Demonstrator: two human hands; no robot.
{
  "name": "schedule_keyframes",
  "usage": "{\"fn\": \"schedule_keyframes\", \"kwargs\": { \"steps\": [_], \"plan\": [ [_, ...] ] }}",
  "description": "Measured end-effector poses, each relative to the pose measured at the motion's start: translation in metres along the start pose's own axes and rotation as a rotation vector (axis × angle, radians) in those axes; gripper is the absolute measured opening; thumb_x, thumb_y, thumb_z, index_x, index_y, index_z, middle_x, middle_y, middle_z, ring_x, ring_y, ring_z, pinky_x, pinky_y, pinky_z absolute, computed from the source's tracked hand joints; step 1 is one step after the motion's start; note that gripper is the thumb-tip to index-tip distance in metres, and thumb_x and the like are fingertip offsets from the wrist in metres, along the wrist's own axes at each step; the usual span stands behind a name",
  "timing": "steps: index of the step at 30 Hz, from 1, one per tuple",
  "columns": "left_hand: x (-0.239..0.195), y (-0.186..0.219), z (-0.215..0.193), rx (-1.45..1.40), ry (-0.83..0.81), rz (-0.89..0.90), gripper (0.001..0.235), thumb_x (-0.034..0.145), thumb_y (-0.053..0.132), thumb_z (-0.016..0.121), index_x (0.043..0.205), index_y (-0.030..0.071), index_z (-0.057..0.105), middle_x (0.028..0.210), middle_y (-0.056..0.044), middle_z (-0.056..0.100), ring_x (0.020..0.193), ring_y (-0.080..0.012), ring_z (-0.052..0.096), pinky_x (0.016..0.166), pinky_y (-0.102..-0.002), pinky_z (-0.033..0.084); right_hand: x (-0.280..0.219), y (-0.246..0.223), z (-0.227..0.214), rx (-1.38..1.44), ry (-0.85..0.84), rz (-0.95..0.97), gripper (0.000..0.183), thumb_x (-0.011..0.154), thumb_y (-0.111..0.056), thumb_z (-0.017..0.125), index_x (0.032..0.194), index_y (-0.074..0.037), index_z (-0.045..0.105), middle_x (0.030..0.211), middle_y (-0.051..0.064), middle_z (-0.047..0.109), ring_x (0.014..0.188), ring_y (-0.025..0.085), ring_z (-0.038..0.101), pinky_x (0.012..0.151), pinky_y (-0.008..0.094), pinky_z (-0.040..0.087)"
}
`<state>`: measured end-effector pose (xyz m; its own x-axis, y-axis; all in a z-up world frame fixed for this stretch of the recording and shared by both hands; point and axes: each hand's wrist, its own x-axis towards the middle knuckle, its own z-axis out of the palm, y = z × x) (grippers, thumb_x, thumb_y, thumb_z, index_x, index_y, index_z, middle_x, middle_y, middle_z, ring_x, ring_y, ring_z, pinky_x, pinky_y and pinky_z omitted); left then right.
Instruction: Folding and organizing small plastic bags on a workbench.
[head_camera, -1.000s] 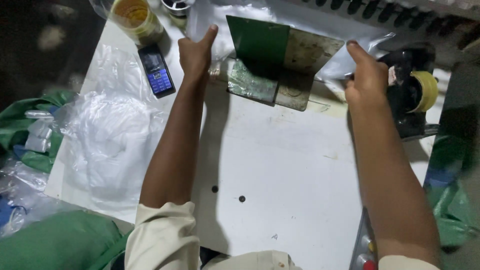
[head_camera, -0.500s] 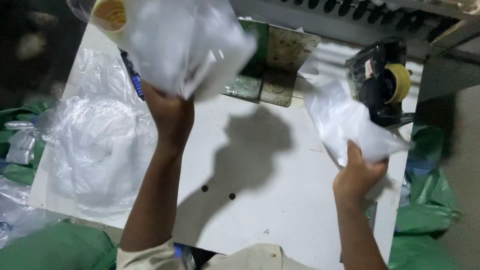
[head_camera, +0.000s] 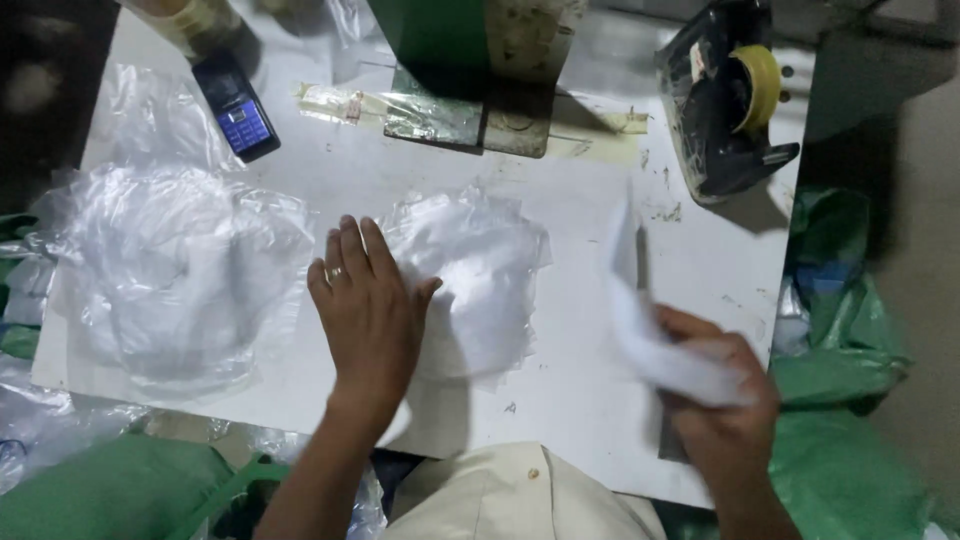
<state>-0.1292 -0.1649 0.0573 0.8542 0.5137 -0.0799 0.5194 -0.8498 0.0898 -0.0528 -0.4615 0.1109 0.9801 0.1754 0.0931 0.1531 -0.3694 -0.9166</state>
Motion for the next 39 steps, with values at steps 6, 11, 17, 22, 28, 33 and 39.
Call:
{"fn": "schedule_keyframes", "kwargs": {
  "steps": [6,11,17,22,28,33,39],
  "plan": [
    [-0.116,0.022,0.049,-0.628,0.239,0.463,0.118,0.091,0.043,0.087,0.168,0.011,0.004,0.177,-0.011,0.001,0.166,-0.0361,0.005,0.136,-0.062,0.014,-0.051,0.023,-0.001,-0.052,-0.734,-0.503,0.014,0.094,-0.019,0.067,0.084,-0.012,0.059,0.136,0.02,0.066,0.141,0.043,0.052,0.114,0.054,0.047],
    [-0.156,0.018,0.029,-1.359,-0.698,0.336,0.048,0.109,0.033,0.048,0.067,0.01,0.042,0.072,0.001,0.042,0.062,-0.0117,0.044,0.056,-0.032,0.031,-0.061,0.025,0.015,-0.295,-0.589,0.573,0.06,0.082,-0.015,0.075,0.138,-0.016,0.056,0.128,0.001,0.079,0.113,0.017,0.078,0.083,0.034,0.068],
    [-0.166,0.003,0.032,-1.197,-0.249,0.342,0.046,0.081,0.046,0.081,0.101,0.007,0.066,0.096,-0.007,0.073,0.087,-0.0253,0.071,0.077,-0.036,0.054,-0.099,0.071,0.029,0.234,-1.002,0.125,0.033,0.102,-0.021,0.054,0.119,0.0,0.072,0.125,0.017,0.074,0.121,0.028,0.069,0.106,0.037,0.05],
    [-0.158,-0.001,0.046,-1.081,-0.098,0.407,0.048,0.081,0.041,0.079,0.114,0.013,0.06,0.113,-0.003,0.066,0.106,-0.0225,0.06,0.103,-0.041,0.039,-0.091,0.07,0.036,0.494,-0.995,0.45,0.066,0.095,-0.051,0.059,0.136,0.001,0.055,0.124,0.022,0.074,0.124,0.032,0.069,0.105,0.044,0.053],
    [-0.155,0.032,0.037,-0.813,0.305,0.201,0.046,0.086,0.04,0.084,0.108,0.006,0.062,0.1,-0.008,0.067,0.087,-0.0246,0.063,0.076,-0.037,0.051,-0.081,0.027,0.046,0.03,-0.579,0.806,0.04,0.073,-0.008,0.081,0.112,0.002,0.076,0.085,0.014,0.078,0.069,0.023,0.067,0.061,0.033,0.053],
    [-0.167,0.045,0.021,-1.132,0.029,-0.066,0.084,0.089,0.049,0.072,0.15,0.003,0.038,0.143,-0.01,0.066,0.13,-0.0266,0.069,0.104,-0.043,0.05,-0.122,0.042,0.071,-0.196,0.227,0.552,0.056,0.078,-0.039,0.08,0.115,-0.002,0.061,0.1,0.007,0.066,0.088,0.017,0.063,0.067,0.028,0.056],
    [-0.155,0.033,0.026,-1.906,-0.161,-0.259,0.032,0.105,0.019,0.055,0.128,-0.001,0.065,0.103,-0.012,0.069,0.094,-0.0228,0.065,0.076,-0.031,0.057,-0.096,0.052,0.072,0.587,-0.506,0.747,0.091,0.053,0.023,0.052,0.141,0.005,0.04,0.139,0.031,0.054,0.126,0.037,0.058,0.101,0.045,0.048]
  ]
}}
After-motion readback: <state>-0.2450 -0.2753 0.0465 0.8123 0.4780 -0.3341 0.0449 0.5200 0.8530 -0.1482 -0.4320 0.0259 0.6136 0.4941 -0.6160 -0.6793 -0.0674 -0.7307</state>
